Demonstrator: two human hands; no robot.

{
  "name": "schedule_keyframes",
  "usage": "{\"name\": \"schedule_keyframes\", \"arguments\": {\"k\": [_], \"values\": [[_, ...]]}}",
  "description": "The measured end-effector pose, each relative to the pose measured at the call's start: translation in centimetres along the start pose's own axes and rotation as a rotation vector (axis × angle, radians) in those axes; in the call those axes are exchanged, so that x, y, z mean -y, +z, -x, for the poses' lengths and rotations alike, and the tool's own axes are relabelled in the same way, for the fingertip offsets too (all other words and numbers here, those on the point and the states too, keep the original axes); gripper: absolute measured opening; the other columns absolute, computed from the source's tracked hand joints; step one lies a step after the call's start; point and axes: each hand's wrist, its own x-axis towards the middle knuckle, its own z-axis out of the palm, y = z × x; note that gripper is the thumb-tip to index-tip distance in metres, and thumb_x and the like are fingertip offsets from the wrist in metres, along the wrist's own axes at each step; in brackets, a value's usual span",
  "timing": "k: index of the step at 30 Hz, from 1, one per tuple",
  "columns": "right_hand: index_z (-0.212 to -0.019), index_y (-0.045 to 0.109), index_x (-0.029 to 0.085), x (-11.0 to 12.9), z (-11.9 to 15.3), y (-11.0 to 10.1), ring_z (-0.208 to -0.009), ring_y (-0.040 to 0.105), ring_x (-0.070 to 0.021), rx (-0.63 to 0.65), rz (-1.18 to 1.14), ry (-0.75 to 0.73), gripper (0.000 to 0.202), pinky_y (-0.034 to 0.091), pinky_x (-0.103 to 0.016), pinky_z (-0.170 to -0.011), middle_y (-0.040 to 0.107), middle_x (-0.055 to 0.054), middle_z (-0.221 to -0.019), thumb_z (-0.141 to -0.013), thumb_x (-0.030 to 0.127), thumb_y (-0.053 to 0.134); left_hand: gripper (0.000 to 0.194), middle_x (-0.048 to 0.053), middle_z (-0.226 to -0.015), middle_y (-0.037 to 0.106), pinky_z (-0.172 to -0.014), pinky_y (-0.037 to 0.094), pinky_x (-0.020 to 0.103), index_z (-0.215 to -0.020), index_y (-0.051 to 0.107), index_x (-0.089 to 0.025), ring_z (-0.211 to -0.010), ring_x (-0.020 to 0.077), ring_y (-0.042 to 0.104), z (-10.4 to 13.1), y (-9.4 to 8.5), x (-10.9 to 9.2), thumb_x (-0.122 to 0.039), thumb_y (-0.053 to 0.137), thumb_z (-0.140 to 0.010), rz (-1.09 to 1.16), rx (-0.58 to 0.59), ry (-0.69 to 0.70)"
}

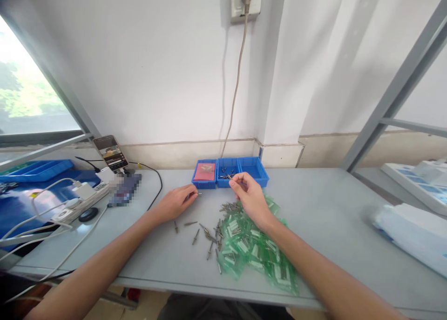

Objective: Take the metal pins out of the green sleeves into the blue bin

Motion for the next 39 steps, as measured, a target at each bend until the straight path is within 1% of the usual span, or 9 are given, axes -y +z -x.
{"name": "schedule_keyframes", "arguments": {"k": [2,6,11,14,18,24,30,34,39], "values": [[-0.093,0.058,0.026,0.1,0.1,-0.1,-0.064,0.049,-0.0167,-0.015,0.016,-0.051,0.03,0.041,-0.031,-0.062,0.056,0.002,-0.079,-0.094,0.053,0.069,0.026,0.003,-0.105,0.07,-0.081,0.045,0.032,-0.105,0.059,-0.024,-0.091,0.0206,0.065,0.0,0.0,-0.1,-0.035,0.036,-0.112,-0.003,0.017,-0.002],[-0.098,0.063,0.026,0.2,0.2,-0.4,-0.074,0.056,-0.0209,-0.01,0.182,-0.197,0.023,0.044,-0.034,-0.069,0.064,-0.003,-0.087,-0.099,0.049,0.063,0.028,0.003,-0.104,0.07,-0.08,0.045,0.032,-0.103,0.059,-0.024,-0.09,0.0208,0.065,0.0,-0.1,-0.2,-0.035,0.036,-0.112,-0.02,0.034,-0.01],[-0.101,0.069,0.027,-0.4,0.0,-0.5,-0.09,0.061,-0.0253,0.015,0.304,-0.306,0.027,0.048,-0.037,-0.078,0.067,-0.007,-0.1,-0.106,0.047,0.051,0.028,0.004,-0.105,0.07,-0.08,0.046,0.032,-0.104,0.06,-0.024,-0.09,0.0212,0.065,0.0,0.1,-0.1,-0.036,0.036,-0.112,-0.02,0.037,-0.013],[-0.103,0.068,0.027,-0.8,0.1,-0.4,-0.089,0.061,-0.0248,0.042,0.288,-0.281,0.029,0.049,-0.037,-0.076,0.067,-0.007,-0.103,-0.108,0.046,0.046,0.028,0.004,-0.104,0.07,-0.08,0.046,0.032,-0.104,0.06,-0.024,-0.09,0.0214,0.064,0.0,0.1,0.0,-0.037,0.036,-0.111,-0.015,0.038,-0.012],[-0.109,0.064,0.027,-0.7,0.4,-0.1,-0.078,0.059,-0.0217,0.061,0.246,-0.234,0.027,0.051,-0.037,-0.073,0.068,-0.007,-0.107,-0.108,0.046,0.045,0.029,0.005,-0.105,0.069,-0.08,0.046,0.032,-0.104,0.06,-0.023,-0.091,0.0217,0.065,0.0,0.2,0.2,-0.037,0.036,-0.112,-0.004,0.047,-0.023],[-0.105,0.063,0.026,-0.1,0.6,0.1,-0.079,0.063,-0.0228,0.054,0.235,-0.211,0.02,0.051,-0.039,-0.076,0.068,-0.005,-0.095,-0.104,0.045,0.055,0.028,0.004,-0.103,0.069,-0.08,0.045,0.032,-0.103,0.06,-0.023,-0.09,0.0213,0.064,0.0,0.3,0.3,-0.037,0.037,-0.112,0.022,0.045,-0.009],[-0.097,0.068,0.027,-0.3,0.5,-0.1,-0.089,0.066,-0.0248,0.042,0.296,-0.263,0.015,0.05,-0.039,-0.081,0.07,-0.005,-0.097,-0.101,0.041,0.063,0.029,0.005,-0.103,0.069,-0.08,0.046,0.032,-0.102,0.06,-0.023,-0.09,0.0214,0.064,-0.1,0.2,0.1,-0.038,0.038,-0.111,0.029,0.057,-0.006],[-0.093,0.068,0.027,-0.3,0.5,0.0,-0.085,0.065,-0.0243,0.07,0.27,-0.198,0.017,0.05,-0.038,-0.076,0.07,-0.005,-0.094,-0.097,0.043,0.068,0.029,0.004,-0.103,0.069,-0.08,0.046,0.032,-0.103,0.061,-0.023,-0.09,0.0213,0.064,0.0,0.2,0.1,-0.039,0.038,-0.111,0.033,0.055,-0.007],[-0.092,0.071,0.026,-0.1,0.4,0.2,-0.083,0.062,-0.0223,0.084,0.166,-0.116,0.021,0.049,-0.036,-0.077,0.069,-0.003,-0.092,-0.092,0.047,0.074,0.029,0.005,-0.104,0.069,-0.081,0.047,0.032,-0.104,0.061,-0.023,-0.091,0.0213,0.064,0.0,0.2,0.2,-0.039,0.038,-0.111,0.029,0.06,-0.011]]}}
